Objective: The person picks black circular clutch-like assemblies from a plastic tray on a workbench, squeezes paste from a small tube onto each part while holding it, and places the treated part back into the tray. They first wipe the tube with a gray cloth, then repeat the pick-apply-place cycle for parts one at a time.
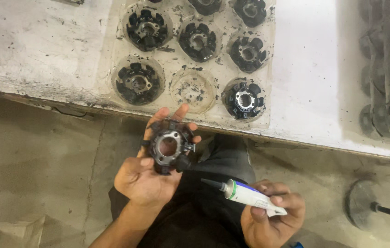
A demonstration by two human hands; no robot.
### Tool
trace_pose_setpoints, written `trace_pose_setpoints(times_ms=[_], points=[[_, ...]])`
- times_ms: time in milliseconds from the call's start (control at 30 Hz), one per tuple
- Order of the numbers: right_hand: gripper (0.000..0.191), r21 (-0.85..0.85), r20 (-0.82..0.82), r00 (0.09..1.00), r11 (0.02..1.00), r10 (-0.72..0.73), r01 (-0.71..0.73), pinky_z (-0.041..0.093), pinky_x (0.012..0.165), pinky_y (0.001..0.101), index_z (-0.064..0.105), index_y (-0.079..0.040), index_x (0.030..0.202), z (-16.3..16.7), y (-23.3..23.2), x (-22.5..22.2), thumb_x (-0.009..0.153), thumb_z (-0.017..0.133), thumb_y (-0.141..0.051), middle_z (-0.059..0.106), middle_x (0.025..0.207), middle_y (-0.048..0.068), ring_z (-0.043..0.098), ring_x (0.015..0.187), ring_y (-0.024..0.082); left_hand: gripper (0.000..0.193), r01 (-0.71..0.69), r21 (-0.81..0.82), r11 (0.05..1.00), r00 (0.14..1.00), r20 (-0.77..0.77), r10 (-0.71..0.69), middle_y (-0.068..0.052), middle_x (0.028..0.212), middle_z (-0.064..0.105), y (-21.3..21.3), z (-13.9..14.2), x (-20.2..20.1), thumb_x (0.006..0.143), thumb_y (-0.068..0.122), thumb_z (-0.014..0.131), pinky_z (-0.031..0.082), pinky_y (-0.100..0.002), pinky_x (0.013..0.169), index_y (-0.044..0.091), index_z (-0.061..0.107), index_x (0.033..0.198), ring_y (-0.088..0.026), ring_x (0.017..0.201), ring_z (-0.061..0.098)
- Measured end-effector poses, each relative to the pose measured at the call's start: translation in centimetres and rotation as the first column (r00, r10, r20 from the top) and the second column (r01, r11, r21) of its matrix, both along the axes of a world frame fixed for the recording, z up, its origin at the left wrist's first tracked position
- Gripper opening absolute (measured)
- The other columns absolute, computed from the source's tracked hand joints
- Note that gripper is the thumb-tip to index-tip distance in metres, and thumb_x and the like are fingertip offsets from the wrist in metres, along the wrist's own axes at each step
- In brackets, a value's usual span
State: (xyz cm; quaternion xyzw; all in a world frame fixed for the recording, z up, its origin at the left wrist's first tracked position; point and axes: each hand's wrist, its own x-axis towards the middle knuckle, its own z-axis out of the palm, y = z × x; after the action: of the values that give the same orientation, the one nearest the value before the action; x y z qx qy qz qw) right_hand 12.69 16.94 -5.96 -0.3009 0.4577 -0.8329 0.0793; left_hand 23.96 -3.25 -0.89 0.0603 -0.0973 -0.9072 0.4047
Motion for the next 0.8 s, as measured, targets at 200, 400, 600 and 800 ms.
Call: trace_pose_setpoints(times_ms=[200, 400, 600, 800], points=[[0.029, 0.079, -0.247, 0.961, 0.987, -0.12, 0.143, 0.063, 0.094, 0.04, 0.058, -0.012, 0.109, 0.3, -0.1, 1.3, 0.094, 0.082, -0.007, 0.068, 0.098, 0.006, 0.067, 0.101, 0.023, 0.045, -0.094, -0.433, 0.896, 0.974, 0.148, 0.174, -0.029, 0.133, 0.059, 1.7, 1.0, 0.4, 0.104, 0.03, 0.059, 0.052, -0.047, 0.111, -0.008, 0.058, 0.128, -0.036, 0.125, 0.063], [0.033, 0.12, -0.407, 0.894, 0.959, -0.188, 0.257, 0.066, 0.082, 0.0379, 0.051, -0.015, 0.11, 0.4, -0.9, 1.4, 0.092, 0.078, -0.008, 0.061, 0.091, 0.004, 0.068, 0.087, 0.021, 0.041, -0.085, -0.697, 0.712, 0.909, 0.239, 0.342, -0.03, 0.127, 0.067, 2.2, 1.3, 1.2, 0.112, 0.029, 0.056, 0.051, -0.038, 0.106, -0.01, 0.063, 0.121, -0.03, 0.12, 0.064], [0.042, 0.149, -0.512, 0.843, 0.95, -0.164, 0.275, 0.069, 0.079, 0.0419, 0.049, -0.014, 0.109, 0.5, -0.7, 1.4, 0.082, 0.078, -0.001, 0.063, 0.1, 0.006, 0.069, 0.09, 0.022, 0.038, -0.063, -0.739, 0.671, 0.892, 0.26, 0.37, -0.029, 0.126, 0.068, 2.2, 1.1, 1.2, 0.112, 0.027, 0.056, 0.052, -0.035, 0.102, -0.01, 0.064, 0.121, -0.029, 0.119, 0.065], [0.05, 0.234, -0.571, 0.821, 0.958, -0.002, 0.165, 0.069, 0.08, 0.0455, 0.052, -0.014, 0.107, 1.5, -0.2, 0.0, 0.073, 0.081, 0.007, 0.063, 0.102, 0.007, 0.069, 0.093, 0.023, 0.038, -0.057, -0.678, 0.733, 0.901, 0.282, 0.331, -0.03, 0.128, 0.067, 2.2, 0.9, 0.7, 0.112, 0.025, 0.055, 0.048, -0.037, 0.107, -0.01, 0.063, 0.123, -0.029, 0.119, 0.063]])
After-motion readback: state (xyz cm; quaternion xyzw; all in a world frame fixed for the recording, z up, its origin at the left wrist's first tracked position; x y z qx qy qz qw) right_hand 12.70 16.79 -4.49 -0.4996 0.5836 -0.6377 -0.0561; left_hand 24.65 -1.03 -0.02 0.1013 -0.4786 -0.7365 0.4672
